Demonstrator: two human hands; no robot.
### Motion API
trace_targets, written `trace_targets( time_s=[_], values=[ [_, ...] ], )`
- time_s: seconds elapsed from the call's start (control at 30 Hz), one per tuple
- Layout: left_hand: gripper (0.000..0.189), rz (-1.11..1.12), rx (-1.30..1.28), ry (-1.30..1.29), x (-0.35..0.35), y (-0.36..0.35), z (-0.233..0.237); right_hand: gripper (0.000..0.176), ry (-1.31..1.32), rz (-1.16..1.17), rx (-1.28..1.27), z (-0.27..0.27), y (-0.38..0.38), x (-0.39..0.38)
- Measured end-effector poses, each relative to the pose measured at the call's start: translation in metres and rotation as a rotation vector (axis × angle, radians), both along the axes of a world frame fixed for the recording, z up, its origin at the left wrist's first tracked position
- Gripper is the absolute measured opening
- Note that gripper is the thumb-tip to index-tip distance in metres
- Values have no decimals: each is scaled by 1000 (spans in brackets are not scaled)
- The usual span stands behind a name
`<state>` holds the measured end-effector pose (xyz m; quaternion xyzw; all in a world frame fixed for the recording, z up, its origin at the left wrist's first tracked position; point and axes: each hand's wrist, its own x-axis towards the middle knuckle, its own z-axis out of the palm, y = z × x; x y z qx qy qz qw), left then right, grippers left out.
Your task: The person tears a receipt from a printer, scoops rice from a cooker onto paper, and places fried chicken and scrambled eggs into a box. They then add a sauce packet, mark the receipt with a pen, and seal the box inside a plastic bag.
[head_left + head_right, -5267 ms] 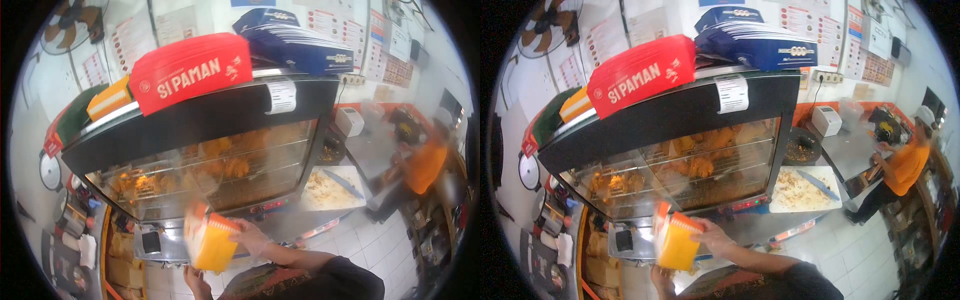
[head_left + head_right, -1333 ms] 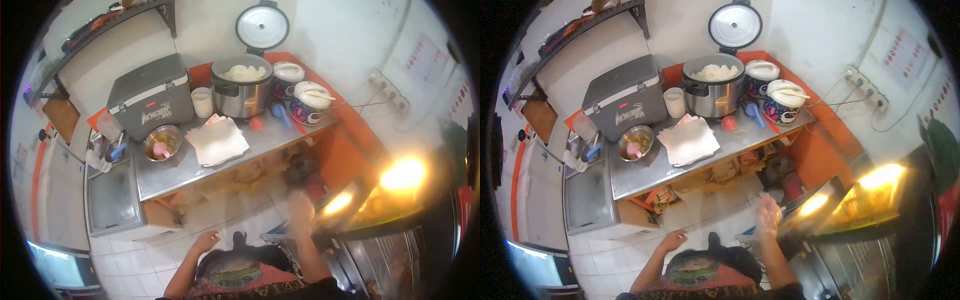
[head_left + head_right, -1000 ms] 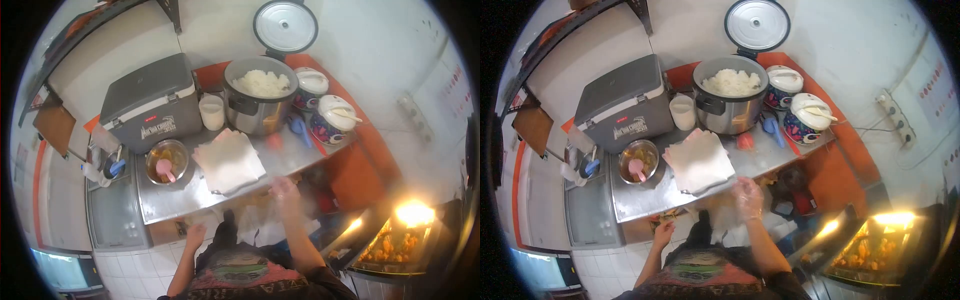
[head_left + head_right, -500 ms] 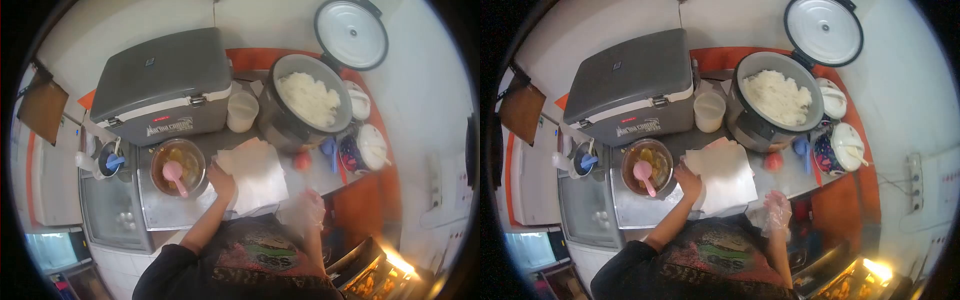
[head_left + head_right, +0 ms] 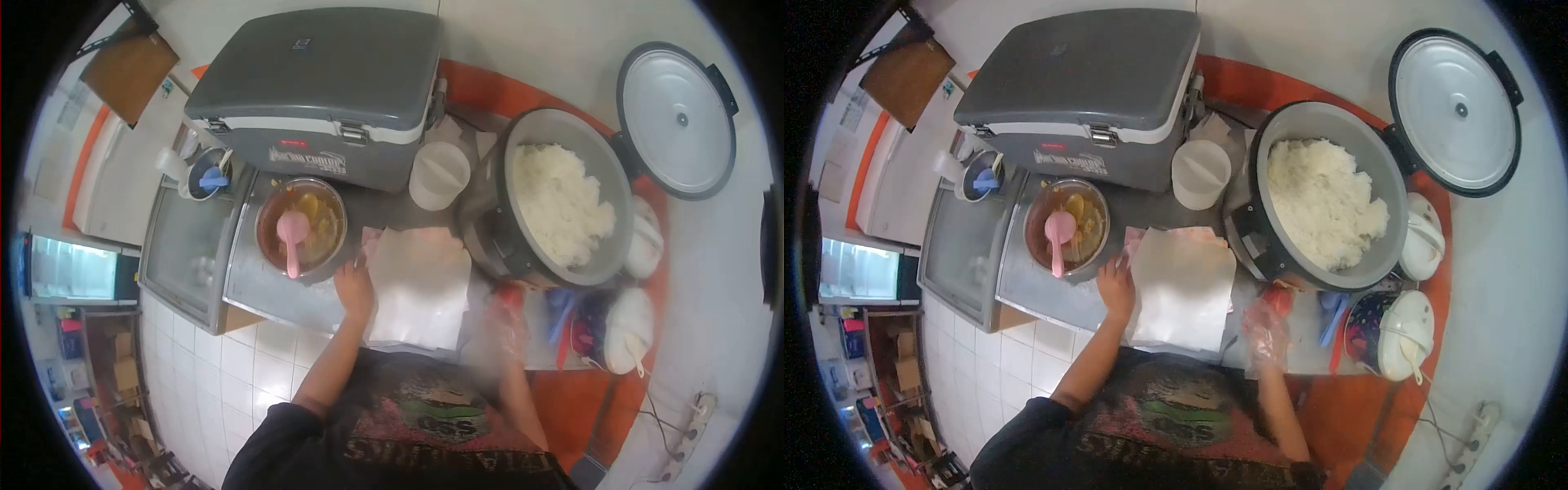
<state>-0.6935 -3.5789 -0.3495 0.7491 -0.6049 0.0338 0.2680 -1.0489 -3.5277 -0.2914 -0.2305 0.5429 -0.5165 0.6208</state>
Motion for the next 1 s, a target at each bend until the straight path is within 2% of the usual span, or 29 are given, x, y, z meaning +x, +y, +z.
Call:
trace_targets(
  time_s=[0.07,0.13,0.2,0.27,0.33,0.43,0.53,0.63,0.73,0.8,0.83,0.9,1.0],
  values=[
    [31,8,-115,-83,-5,-2,3,28,-208,-16,50,-1,-5,-8],
    [27,23,-163,-110,-8,3,0,27,-274,-62,16,4,-7,-10],
    [24,60,-158,-78,-5,1,-19,24,-48,-13,-51,-8,-4,-22],
    [21,87,-130,-59,0,2,-31,21,285,87,-66,8,-10,-22],
    [18,108,-114,-67,0,0,-29,19,726,236,-26,66,-19,-9],
    [17,113,-101,-115,1,-3,-17,17,536,165,-84,28,-22,-19],
    [19,101,-109,-129,1,-8,-12,18,444,110,-34,17,-24,-21],
    [21,98,-137,-111,1,-11,-12,19,219,59,-58,7,-23,-24],
    [20,75,-143,-141,4,-13,-3,20,294,20,-171,2,-18,-17],
    [20,3,-216,-162,7,-14,-3,19,399,51,-25,37,-19,0],
    [19,-19,-216,-119,6,-13,3,18,456,67,48,51,-19,5],
    [16,-68,-220,-32,3,-10,16,21,463,48,12,53,-16,7],
    [16,-141,-19,163,-5,-12,4,24,472,36,2,43,-7,4]
  ],
)
